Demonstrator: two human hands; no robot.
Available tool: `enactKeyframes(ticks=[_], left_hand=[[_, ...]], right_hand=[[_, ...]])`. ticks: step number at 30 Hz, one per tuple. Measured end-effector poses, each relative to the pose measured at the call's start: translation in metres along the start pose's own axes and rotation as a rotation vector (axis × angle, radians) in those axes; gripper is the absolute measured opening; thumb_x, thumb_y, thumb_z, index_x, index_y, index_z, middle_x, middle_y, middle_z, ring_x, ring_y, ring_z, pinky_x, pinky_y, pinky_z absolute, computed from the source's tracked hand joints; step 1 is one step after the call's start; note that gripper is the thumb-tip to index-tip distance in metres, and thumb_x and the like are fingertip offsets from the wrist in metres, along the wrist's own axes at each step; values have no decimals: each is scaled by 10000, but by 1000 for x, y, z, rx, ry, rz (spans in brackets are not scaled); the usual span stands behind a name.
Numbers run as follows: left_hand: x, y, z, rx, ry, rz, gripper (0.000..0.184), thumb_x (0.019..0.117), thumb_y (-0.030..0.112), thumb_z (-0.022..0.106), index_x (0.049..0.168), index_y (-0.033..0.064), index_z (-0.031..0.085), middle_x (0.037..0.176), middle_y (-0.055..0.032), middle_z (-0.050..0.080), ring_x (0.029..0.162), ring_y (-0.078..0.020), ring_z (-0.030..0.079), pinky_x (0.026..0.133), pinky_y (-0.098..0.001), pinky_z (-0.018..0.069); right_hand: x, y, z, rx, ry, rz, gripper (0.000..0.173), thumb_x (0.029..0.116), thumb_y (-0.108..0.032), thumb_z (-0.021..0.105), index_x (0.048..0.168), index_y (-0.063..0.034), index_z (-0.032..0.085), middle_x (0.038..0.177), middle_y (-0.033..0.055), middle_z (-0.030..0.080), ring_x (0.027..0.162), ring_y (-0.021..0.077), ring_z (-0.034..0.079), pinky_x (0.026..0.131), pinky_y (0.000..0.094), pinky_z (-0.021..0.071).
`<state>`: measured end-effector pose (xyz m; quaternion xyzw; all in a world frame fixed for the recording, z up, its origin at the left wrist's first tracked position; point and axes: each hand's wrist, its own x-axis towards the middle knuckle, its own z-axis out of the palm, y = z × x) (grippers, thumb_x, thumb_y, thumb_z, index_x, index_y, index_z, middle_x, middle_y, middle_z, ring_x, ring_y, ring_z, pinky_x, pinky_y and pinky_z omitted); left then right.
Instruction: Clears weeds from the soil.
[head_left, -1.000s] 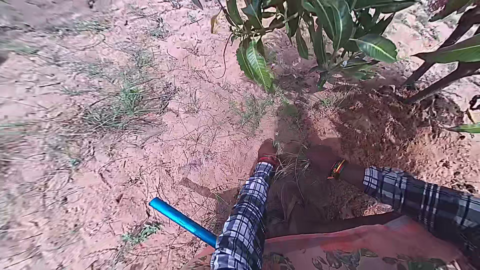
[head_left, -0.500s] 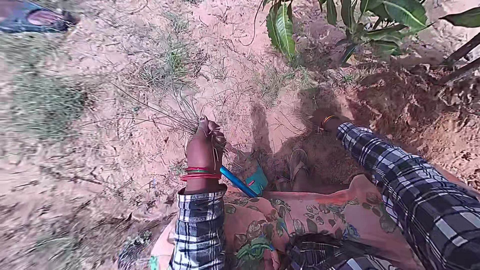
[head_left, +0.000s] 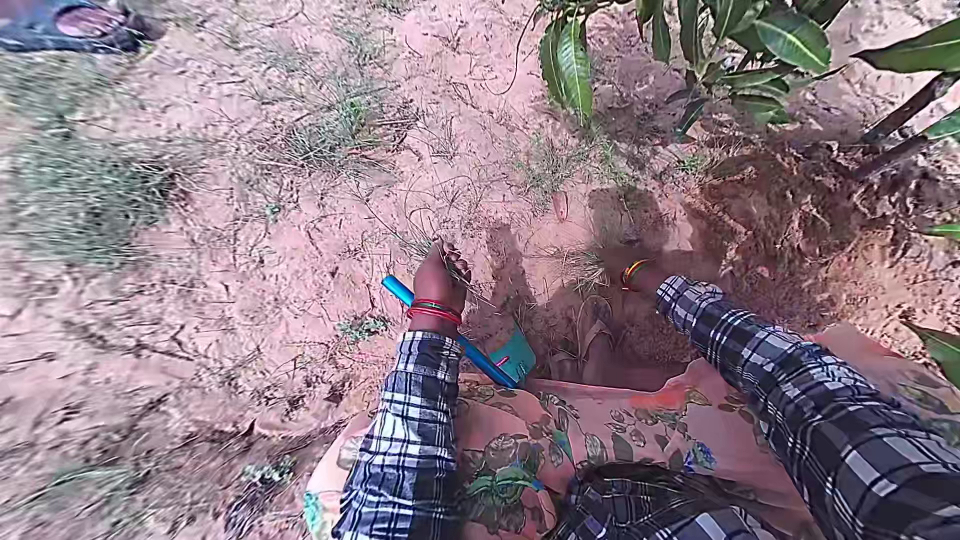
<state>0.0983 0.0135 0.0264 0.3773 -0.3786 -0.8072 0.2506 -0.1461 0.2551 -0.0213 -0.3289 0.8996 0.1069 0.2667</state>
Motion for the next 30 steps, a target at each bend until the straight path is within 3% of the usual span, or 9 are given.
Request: enactKeyframes(ticks=[6,11,14,17,21,23,25,28,30], left_hand=[[21,4,10,29,51,-21,302,1121,338,366,889,209,510,724,83,507,575,-32,488,564,-190,439],[17,-27,26,311,-13,-99,287,1108,304,448,962,106,595,764,26,577,641,-76,560,640,-253,511],[-5,-49,44,408,-161,-113,280,1067,268,566,1125,6,645,877,-38,673,776,-104,651,754,-287,560],[-20,-73,49,397,-393,-127,263,1038,166,589,1251,11,580,1032,-29,679,940,-69,655,847,-255,550],[-20,-88,51,347,-91,-246,361,1086,256,531,1264,-53,585,1090,-167,675,976,-206,668,876,-385,566],[-11,-79,50,356,49,-241,405,1089,306,519,1272,-49,582,1131,-179,653,1000,-231,646,880,-425,547],[-2,-65,45,250,78,-185,392,1088,306,510,1300,-19,568,1166,-154,644,1033,-210,636,899,-418,547],[10,-38,32,66,37,-116,354,1087,329,468,1320,69,527,1139,-84,639,1012,-174,642,876,-406,555],[15,-24,22,-11,-9,-55,284,1091,314,422,1271,115,515,1100,-35,628,998,-138,636,887,-379,551]], right_hand=[[-1,-1,12,111,90,123,259,938,-86,680,1189,-29,698,1097,293,695,1035,523,664,799,713,522],[-14,-26,-50,495,225,157,369,1044,-206,574,1284,66,640,1238,312,663,1192,479,630,1006,659,474],[-34,-64,-59,600,255,-21,374,1032,-159,577,1369,-7,631,1234,274,687,1173,446,655,997,634,492],[-67,-112,-37,499,123,-120,295,1012,-152,611,1237,28,676,1128,274,704,1073,450,680,890,644,523],[-73,-137,-13,384,-94,-312,477,1007,-208,606,1433,-5,541,1364,270,597,1291,437,566,1039,629,451],[-68,-128,-13,464,-78,-490,636,1008,-256,651,1566,-74,404,1440,254,555,1326,411,552,1084,597,438],[-58,-106,-26,681,-9,-638,650,993,-217,701,1582,-148,436,1512,182,543,1391,330,525,1169,523,407],[-40,-61,-59,970,119,-456,379,1030,-114,605,1408,-81,614,1328,173,663,1090,265,691,923,456,567],[-19,-20,-60,809,187,-228,295,1055,-125,542,1316,-59,661,1170,175,698,944,271,697,851,472,571]])
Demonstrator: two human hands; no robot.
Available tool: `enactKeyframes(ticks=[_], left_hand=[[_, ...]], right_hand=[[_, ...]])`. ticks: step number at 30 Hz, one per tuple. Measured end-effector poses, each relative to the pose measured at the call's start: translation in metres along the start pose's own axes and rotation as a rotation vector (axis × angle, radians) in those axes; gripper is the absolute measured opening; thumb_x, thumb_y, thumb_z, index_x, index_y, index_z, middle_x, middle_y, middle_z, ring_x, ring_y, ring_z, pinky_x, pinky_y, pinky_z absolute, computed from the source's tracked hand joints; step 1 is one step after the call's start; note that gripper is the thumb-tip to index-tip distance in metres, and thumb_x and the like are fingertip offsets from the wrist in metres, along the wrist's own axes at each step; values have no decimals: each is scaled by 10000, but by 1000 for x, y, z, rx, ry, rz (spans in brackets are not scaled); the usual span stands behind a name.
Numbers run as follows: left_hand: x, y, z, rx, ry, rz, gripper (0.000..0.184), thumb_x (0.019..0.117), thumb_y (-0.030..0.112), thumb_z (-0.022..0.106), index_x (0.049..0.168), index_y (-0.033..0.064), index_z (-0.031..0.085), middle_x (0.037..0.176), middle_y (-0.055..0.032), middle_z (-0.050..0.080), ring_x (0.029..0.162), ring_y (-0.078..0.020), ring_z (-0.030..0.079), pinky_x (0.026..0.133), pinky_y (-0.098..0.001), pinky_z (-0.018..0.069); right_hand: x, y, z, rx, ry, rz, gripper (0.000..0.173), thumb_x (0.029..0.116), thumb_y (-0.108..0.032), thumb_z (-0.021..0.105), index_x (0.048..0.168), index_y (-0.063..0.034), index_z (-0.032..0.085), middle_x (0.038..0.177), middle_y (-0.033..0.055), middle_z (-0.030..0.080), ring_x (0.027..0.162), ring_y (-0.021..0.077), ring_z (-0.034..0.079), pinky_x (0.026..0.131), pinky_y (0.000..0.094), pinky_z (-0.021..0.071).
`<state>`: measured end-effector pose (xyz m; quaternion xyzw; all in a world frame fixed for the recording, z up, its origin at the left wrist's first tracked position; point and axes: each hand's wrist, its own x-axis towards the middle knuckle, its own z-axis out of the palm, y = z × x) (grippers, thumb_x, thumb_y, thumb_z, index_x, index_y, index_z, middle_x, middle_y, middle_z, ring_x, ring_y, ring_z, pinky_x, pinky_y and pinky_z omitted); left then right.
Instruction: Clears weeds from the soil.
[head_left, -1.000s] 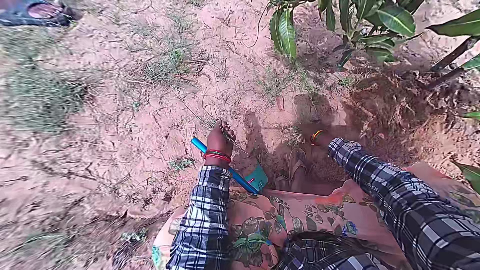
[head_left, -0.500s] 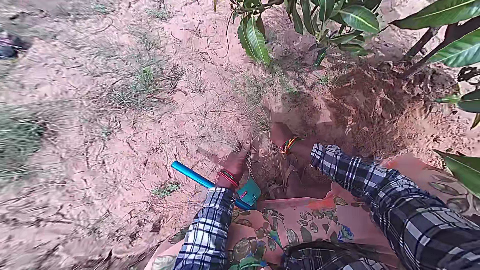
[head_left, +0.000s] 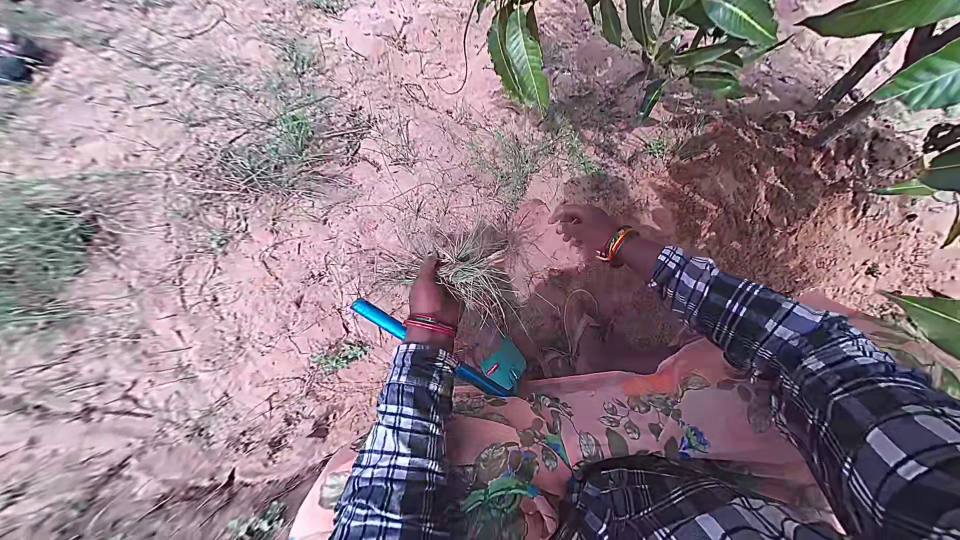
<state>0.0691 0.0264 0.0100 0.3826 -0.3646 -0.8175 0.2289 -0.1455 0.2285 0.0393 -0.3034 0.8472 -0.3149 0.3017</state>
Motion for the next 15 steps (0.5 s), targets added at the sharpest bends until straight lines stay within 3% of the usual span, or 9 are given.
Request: enactKeyframes(ticks=[1,3,5,6,9,13,15], left_hand=[[1,6,-4,-29,-7,32,250,1096,306,405,1236,130,514,1074,-17,621,980,-125,634,883,-365,549],[1,17,-12,-97,-7,81,229,1100,291,389,1222,139,509,1071,-7,632,988,-118,646,893,-363,557],[4,27,-19,-160,1,123,242,1102,279,376,1246,137,509,1097,-14,642,1020,-125,653,914,-371,560],[6,31,-23,-186,15,138,230,1106,273,363,1231,138,501,1093,-18,636,1021,-128,650,914,-376,559],[8,47,-27,-262,51,178,235,1115,279,315,1198,139,486,1092,-38,633,1031,-148,647,923,-399,551],[7,64,-33,-257,86,275,209,1117,283,318,1047,176,483,949,3,629,912,-111,654,845,-352,563],[10,72,-41,-261,94,332,223,1116,267,306,1069,162,497,968,-7,637,936,-118,658,869,-366,564]], right_hand=[[3,22,-9,-180,5,62,299,1042,-102,532,1296,-54,682,1143,197,709,977,320,692,898,523,539],[-3,62,-14,-549,-127,146,313,1001,-57,569,1287,-46,697,1216,248,699,1148,439,660,992,654,485],[-20,82,-1,-762,-266,219,335,992,-21,594,1319,-33,669,1343,266,624,1240,495,593,1004,707,459],[-27,98,9,-805,-253,227,340,998,-32,588,1324,-75,672,1373,232,619,1228,478,609,973,700,489],[-25,141,26,-845,-123,92,261,992,-42,593,1211,-72,731,1305,179,667,1097,450,677,846,700,539],[-13,117,9,-666,-17,102,256,1018,-51,579,1228,4,715,1240,277,686,1192,482,638,1026,667,475],[-3,95,-6,-480,135,138,244,1021,-92,582,1193,4,726,1173,258,713,1117,423,686,1026,609,506]])
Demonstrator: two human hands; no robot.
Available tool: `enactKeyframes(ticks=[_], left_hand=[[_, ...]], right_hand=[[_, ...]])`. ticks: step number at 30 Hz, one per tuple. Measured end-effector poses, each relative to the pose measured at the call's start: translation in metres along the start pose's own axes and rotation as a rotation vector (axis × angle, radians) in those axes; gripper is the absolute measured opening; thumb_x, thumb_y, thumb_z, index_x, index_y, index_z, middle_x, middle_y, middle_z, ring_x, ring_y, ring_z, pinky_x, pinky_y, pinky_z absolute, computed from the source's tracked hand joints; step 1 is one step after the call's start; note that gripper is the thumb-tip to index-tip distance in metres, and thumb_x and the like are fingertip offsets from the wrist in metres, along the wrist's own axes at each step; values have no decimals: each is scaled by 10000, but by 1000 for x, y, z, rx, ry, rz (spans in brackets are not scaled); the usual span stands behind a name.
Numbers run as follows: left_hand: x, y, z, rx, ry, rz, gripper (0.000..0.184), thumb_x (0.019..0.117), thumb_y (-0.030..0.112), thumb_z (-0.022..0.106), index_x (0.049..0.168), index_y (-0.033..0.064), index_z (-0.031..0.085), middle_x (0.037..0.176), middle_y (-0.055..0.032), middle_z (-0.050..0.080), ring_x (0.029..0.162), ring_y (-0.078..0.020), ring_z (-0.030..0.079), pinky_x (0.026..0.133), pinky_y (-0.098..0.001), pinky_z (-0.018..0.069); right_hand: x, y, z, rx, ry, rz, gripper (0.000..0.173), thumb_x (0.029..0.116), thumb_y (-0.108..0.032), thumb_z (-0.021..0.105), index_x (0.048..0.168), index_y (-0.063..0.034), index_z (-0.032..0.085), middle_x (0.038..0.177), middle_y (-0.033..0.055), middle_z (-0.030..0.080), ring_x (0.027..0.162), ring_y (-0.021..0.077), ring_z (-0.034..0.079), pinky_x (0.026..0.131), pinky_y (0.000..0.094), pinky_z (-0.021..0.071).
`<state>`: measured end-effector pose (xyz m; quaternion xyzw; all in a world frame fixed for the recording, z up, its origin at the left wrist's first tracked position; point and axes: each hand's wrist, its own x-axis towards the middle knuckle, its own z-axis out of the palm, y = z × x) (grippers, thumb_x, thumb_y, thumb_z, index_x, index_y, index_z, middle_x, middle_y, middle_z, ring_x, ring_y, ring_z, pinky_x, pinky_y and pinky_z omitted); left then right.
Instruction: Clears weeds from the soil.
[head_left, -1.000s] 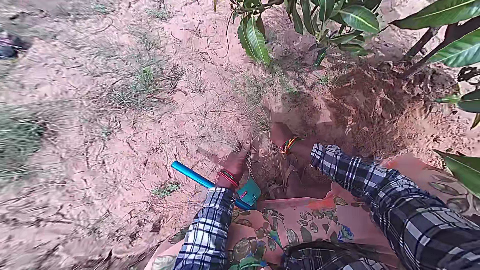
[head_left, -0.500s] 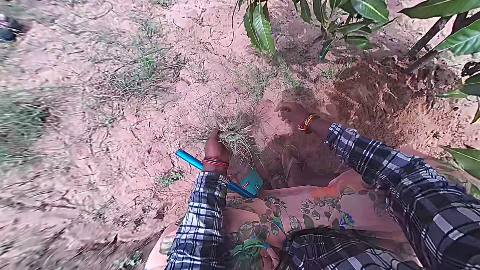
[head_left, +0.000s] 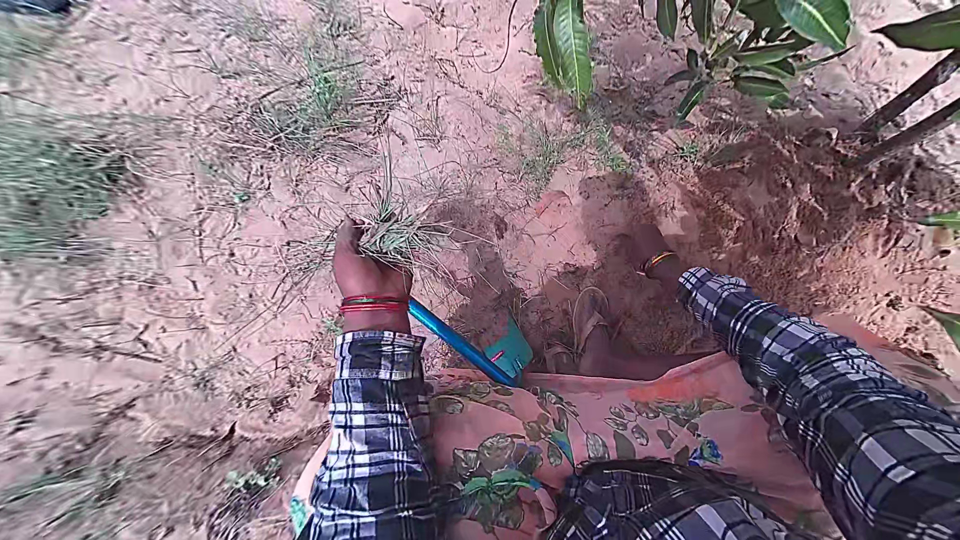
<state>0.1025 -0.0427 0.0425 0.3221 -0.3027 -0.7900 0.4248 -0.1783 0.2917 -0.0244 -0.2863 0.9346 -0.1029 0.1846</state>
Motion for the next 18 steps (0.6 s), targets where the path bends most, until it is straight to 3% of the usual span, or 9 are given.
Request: enactKeyframes(ticks=[4,6,8,9,11,13,15,17,18], left_hand=[[9,8,-12,-28,32,80,207,1102,240,315,1113,148,500,1037,-23,628,1012,-137,643,935,-398,542],[8,13,-11,-45,42,86,209,1105,253,303,1101,154,487,1037,-25,618,1016,-139,637,938,-398,537],[7,17,-11,-64,39,94,223,1107,258,289,1118,149,483,1060,-36,620,1036,-149,638,950,-405,535],[6,19,-11,-71,36,100,226,1108,259,287,1128,147,482,1068,-36,619,1039,-148,638,952,-406,536],[5,22,-10,-91,33,116,230,1114,254,279,1136,141,479,1069,-40,617,1038,-149,639,951,-407,539],[4,25,-8,-100,46,134,220,1112,235,285,1143,133,477,1076,-48,614,1043,-157,640,957,-412,539],[3,26,-6,-105,73,148,206,1114,234,296,1111,136,477,1049,-49,611,1022,-161,643,942,-412,543],[4,28,-9,-108,100,161,207,1113,227,306,1120,120,484,1053,-61,610,1021,-170,643,936,-419,548],[3,29,-9,-110,117,162,218,1114,228,305,1141,112,487,1061,-66,610,1025,-170,642,934,-416,549]], right_hand=[[12,-21,-42,372,202,48,216,1011,-150,650,1165,-35,749,1033,141,768,842,229,750,867,428,609],[11,-21,-46,360,152,95,245,1008,-197,668,1188,-51,748,1011,135,773,812,231,749,845,440,609],[9,-15,-36,123,26,96,281,1042,-214,610,1237,-52,733,1089,189,751,935,319,739,918,530,573],[6,-14,-29,-14,-58,70,295,1054,-186,576,1265,-36,718,1187,243,716,1101,398,695,1013,597,514],[-7,-23,-13,-171,-192,97,328,1079,-193,535,1276,20,686,1258,309,665,1218,485,623,1036,657,459],[-19,-36,11,-300,-275,201,390,1064,-241,534,1148,119,659,1214,352,644,1161,524,631,930,697,495],[-24,-36,38,-363,-316,204,342,1039,-222,572,1055,94,702,1156,323,680,1094,515,659,858,708,516],[-27,-33,57,-340,-355,189,309,1034,-170,554,1071,103,693,1177,328,667,1124,514,644,898,697,509],[-23,-29,62,-295,-360,183,357,1056,-208,531,1120,111,679,1214,332,655,1167,506,631,950,684,499]])
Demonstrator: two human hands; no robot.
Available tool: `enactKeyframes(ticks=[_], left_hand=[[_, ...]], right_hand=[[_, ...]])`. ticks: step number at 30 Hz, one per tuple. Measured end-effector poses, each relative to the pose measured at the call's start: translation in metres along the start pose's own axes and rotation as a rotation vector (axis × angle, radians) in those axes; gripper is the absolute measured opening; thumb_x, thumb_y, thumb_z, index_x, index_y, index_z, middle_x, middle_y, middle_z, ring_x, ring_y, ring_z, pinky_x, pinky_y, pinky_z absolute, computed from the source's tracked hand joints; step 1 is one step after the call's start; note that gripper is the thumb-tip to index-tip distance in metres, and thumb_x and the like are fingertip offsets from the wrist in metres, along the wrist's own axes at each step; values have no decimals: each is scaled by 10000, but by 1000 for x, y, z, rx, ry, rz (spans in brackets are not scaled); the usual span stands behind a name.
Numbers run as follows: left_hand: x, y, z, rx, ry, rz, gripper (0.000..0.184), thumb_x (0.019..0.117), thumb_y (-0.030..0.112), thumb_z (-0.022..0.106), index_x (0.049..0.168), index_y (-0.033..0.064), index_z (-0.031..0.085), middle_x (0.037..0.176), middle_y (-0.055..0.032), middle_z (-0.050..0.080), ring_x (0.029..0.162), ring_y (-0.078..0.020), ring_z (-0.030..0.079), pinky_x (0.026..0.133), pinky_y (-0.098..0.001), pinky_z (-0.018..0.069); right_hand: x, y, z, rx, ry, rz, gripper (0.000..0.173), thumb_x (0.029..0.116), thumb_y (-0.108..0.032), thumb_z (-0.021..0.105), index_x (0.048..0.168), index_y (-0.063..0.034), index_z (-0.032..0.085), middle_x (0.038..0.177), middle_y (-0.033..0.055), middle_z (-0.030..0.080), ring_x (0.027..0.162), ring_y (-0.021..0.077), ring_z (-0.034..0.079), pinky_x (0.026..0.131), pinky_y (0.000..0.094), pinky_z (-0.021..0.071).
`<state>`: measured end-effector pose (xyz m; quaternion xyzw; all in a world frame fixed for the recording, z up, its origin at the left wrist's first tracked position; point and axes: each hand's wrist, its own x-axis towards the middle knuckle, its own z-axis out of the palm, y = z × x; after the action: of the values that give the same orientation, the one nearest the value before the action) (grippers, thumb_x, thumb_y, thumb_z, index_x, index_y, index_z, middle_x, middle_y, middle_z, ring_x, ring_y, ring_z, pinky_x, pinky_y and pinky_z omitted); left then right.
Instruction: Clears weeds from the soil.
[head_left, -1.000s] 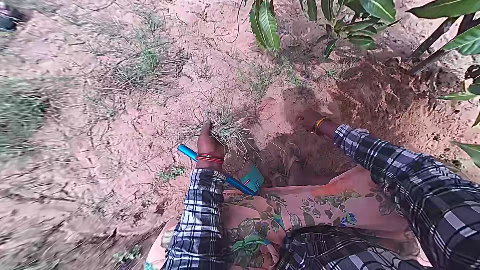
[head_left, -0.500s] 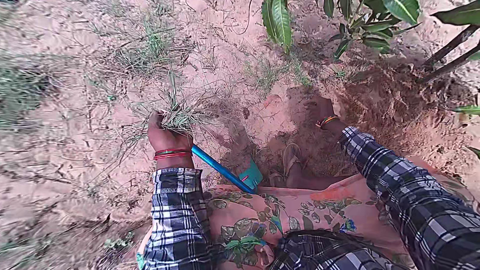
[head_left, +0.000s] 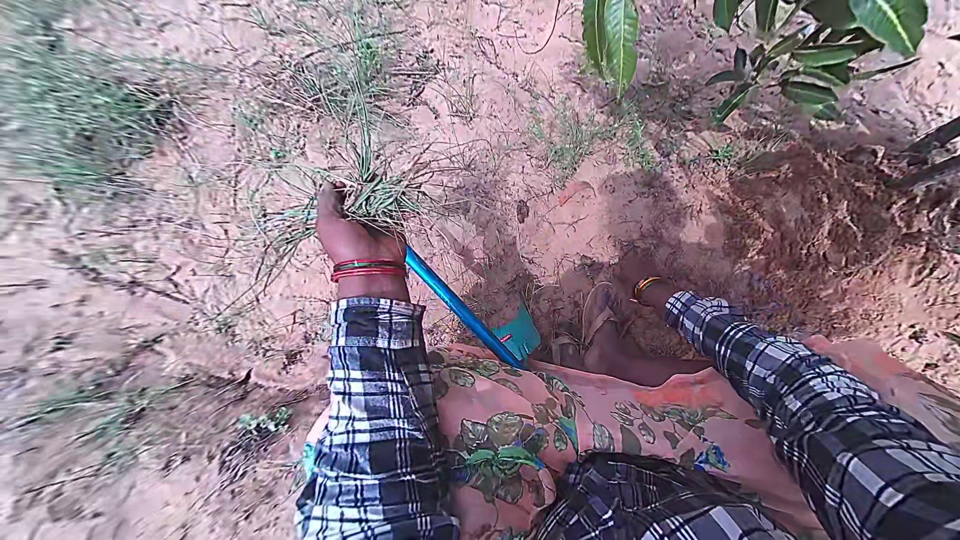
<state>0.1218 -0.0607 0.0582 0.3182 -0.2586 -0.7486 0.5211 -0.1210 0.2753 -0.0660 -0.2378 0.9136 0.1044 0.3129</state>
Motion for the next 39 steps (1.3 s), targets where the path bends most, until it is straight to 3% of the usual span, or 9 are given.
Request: enactKeyframes(ticks=[3,7,12,16,19,23,29,34,39], left_hand=[[2,4,0,-6,41,1,243,1118,240,298,1181,99,486,1089,-75,607,1038,-177,639,942,-421,546],[4,3,0,10,81,31,206,1121,226,324,1143,102,487,1039,-67,593,991,-159,636,904,-391,557],[6,2,-8,-14,91,29,207,1127,217,312,1142,100,481,1049,-66,588,990,-153,632,909,-373,551],[7,12,-9,-48,152,26,210,1126,237,324,1152,105,485,1053,-66,593,991,-156,636,910,-378,553],[9,13,-6,-26,161,37,217,1128,240,330,1162,98,490,1054,-71,586,991,-163,629,902,-375,550],[12,6,-7,-16,181,19,217,1125,244,336,1164,99,492,1050,-75,588,992,-162,629,900,-376,550],[7,8,-3,-38,176,-9,240,1122,237,354,1227,77,499,1114,-97,596,1037,-183,632,915,-387,551],[8,15,-7,-33,189,12,235,1122,234,353,1215,74,498,1093,-99,588,1021,-178,628,909,-383,552],[11,11,-11,-10,187,-13,225,1128,247,335,1185,91,488,1064,-70,574,983,-146,620,885,-348,548]], right_hand=[[4,-6,-14,276,106,-186,414,1104,-222,454,1199,133,643,1199,348,651,1170,484,626,1021,641,452],[-7,-51,-47,497,354,-503,401,1105,-249,442,992,82,639,912,221,622,851,346,613,803,534,479],[18,-98,-1,-28,164,-463,434,952,-76,643,1384,-116,634,1327,223,659,1210,450,639,969,675,511],[15,-102,26,-26,262,-459,229,1013,-199,634,1173,-46,694,1111,262,699,1041,489,675,816,700,526],[-6,-118,0,197,296,-373,478,1118,-358,440,1121,51,688,1091,296,703,1092,479,671,930,665,491],[-21,-134,-11,362,400,-483,486,1108,-322,460,900,72,655,814,248,658,805,425,675,738,610,511],[14,-180,-8,320,-34,-189,693,1074,-557,434,1121,84,694,1188,313,674,1174,463,635,997,656,467],[19,-194,-1,199,-38,-210,546,1098,-382,454,1178,116,665,1290,326,634,1269,447,598,1063,631,442],[-4,-142,3,604,-186,-479,371,1083,-297,549,1075,65,634,811,113,581,666,172,536,659,366,489]])
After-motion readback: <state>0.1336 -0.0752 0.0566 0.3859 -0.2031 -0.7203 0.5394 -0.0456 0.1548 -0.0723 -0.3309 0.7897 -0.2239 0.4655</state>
